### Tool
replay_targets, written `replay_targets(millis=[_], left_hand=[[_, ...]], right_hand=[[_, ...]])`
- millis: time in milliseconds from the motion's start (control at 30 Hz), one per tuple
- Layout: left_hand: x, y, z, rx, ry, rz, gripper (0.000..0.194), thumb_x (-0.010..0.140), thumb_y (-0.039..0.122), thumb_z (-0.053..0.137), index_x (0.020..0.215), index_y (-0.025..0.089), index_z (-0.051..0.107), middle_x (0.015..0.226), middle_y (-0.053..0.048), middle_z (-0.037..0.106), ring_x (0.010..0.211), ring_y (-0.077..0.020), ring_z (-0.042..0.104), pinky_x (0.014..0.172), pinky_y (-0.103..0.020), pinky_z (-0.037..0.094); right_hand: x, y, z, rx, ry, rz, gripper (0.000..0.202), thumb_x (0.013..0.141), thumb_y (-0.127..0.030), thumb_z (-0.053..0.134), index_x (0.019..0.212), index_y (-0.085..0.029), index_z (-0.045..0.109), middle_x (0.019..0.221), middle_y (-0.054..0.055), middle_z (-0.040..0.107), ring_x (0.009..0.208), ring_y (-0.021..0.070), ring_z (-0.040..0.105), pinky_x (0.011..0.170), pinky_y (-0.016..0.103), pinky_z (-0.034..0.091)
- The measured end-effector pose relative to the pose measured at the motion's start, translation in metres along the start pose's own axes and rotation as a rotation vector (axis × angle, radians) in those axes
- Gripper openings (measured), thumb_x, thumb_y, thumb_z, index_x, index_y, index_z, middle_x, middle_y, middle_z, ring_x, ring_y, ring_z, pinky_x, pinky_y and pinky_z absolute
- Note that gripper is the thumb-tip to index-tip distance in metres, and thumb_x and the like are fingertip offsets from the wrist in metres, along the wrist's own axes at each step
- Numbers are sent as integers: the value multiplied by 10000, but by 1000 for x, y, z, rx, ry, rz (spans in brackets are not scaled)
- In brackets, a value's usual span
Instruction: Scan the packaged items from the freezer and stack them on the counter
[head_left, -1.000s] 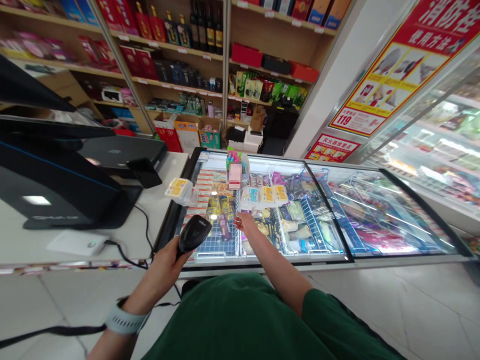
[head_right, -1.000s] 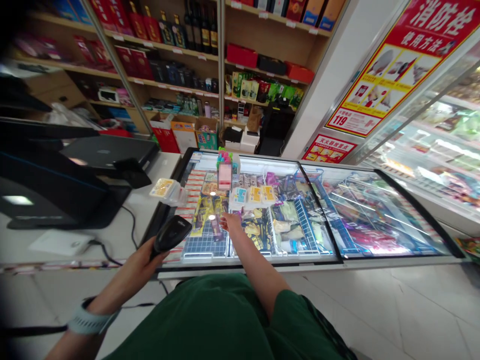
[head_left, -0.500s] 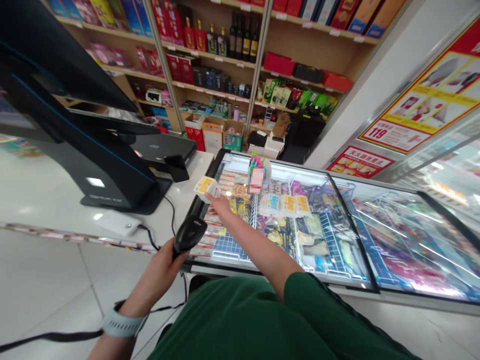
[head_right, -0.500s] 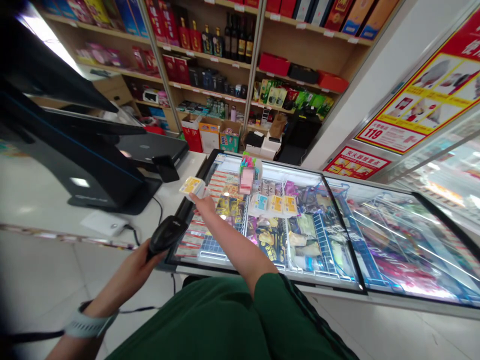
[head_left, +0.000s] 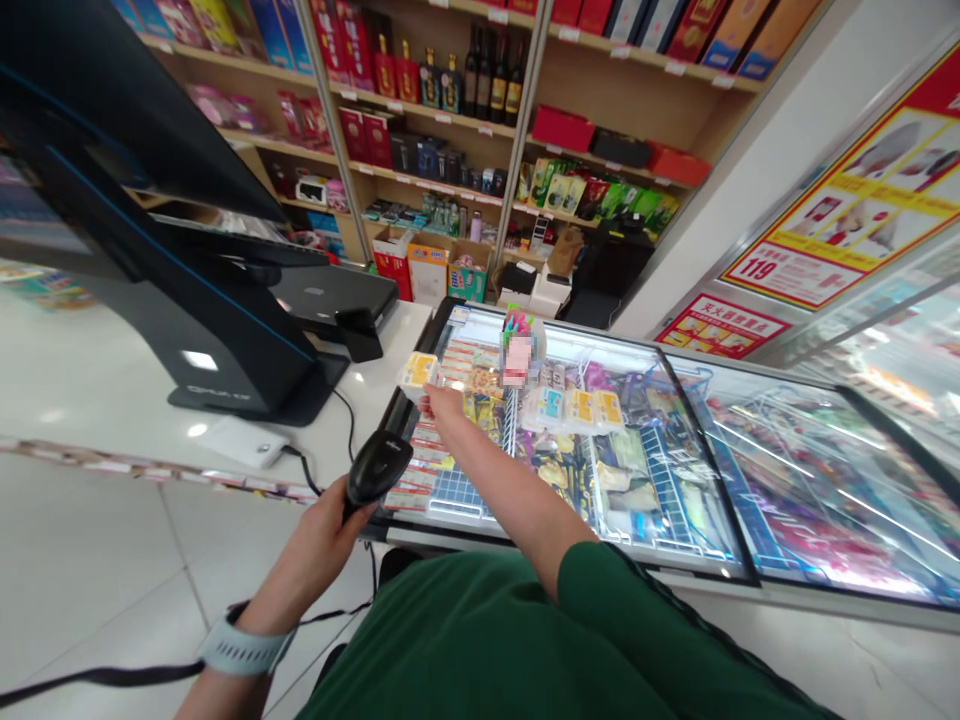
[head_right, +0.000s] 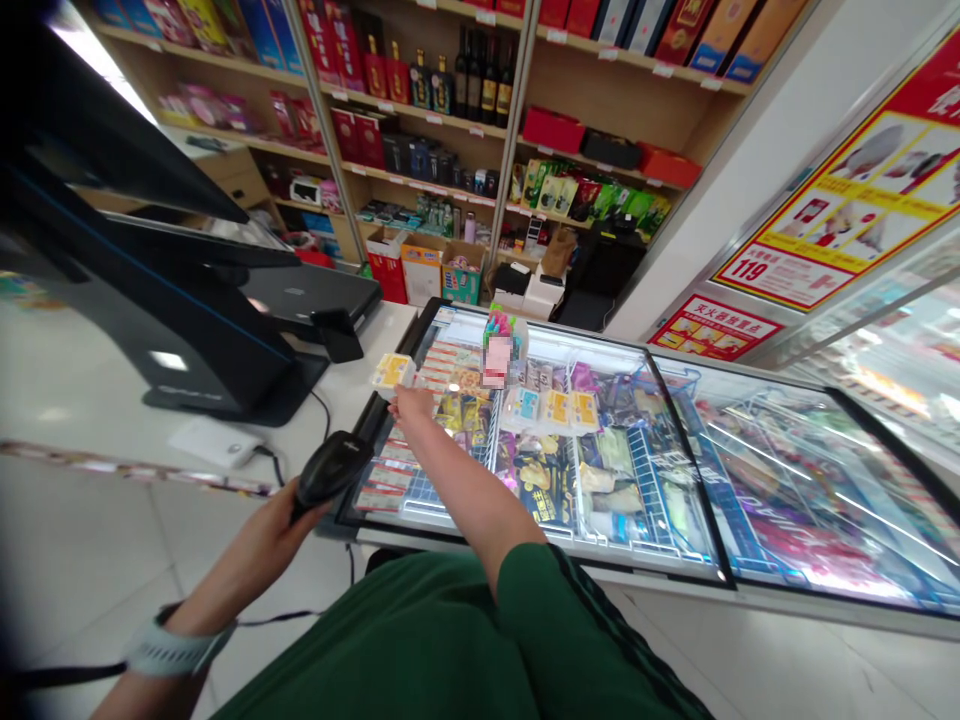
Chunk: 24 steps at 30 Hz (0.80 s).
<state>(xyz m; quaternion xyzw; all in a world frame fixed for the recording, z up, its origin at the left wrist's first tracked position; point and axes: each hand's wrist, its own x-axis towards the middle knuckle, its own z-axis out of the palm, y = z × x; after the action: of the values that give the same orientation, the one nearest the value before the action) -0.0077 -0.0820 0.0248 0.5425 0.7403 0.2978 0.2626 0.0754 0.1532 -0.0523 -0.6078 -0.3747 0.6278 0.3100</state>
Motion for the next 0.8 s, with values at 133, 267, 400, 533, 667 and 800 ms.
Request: replay_targets(millis=[133, 267, 400, 533, 667, 800], left_hand=[[3, 3, 3, 9, -26, 11, 360, 824, 459, 491, 1047, 182, 547, 984, -103, 695, 926, -275, 657, 792, -362, 517], [8, 9, 9, 29, -70, 37, 382, 836, 453, 481, 1092, 176, 539, 1037, -111, 689, 979, -284, 647, 833, -384, 510], [15, 18, 21, 47, -129, 71, 427, 847, 457, 469, 1153, 165, 531, 1114, -118, 675, 1046, -280, 631, 888, -379, 493], [23, 30, 35, 67, -182, 133, 469, 844, 464, 470, 1190, 150, 516, 1161, -131, 659, 1075, -278, 621, 912, -372, 482], [30, 45, 48, 93, -236, 178, 457, 852, 462, 461, 1183, 151, 511, 1136, -137, 661, 1054, -283, 626, 903, -378, 480], [34, 56, 61, 94, -295, 212, 446, 863, 451, 466, 1204, 166, 498, 1132, -131, 661, 1054, -282, 625, 908, -382, 473]], right_hand=[[-3, 4, -20, 59, 12, -33, 111, 863, -244, 575, 810, -146, 577, 657, -7, 620, 473, 73, 566, 440, 160, 426], [-11, 14, -55, 66, 30, -98, 93, 840, -222, 584, 774, -158, 580, 660, -20, 622, 496, 71, 571, 454, 153, 414], [-20, 28, -98, 37, 72, -155, 74, 823, -204, 597, 769, -154, 589, 638, -29, 611, 501, 76, 576, 463, 158, 405], [-31, 43, -141, 22, 108, -188, 34, 824, -191, 591, 816, -159, 601, 651, -32, 624, 518, 88, 592, 496, 174, 430], [-44, 54, -176, 23, 130, -203, 36, 828, -191, 582, 837, -163, 602, 667, -28, 641, 533, 94, 606, 521, 181, 450], [-53, 63, -202, 26, 157, -203, 35, 813, -197, 603, 816, -163, 606, 641, -27, 639, 532, 102, 609, 534, 190, 457]])
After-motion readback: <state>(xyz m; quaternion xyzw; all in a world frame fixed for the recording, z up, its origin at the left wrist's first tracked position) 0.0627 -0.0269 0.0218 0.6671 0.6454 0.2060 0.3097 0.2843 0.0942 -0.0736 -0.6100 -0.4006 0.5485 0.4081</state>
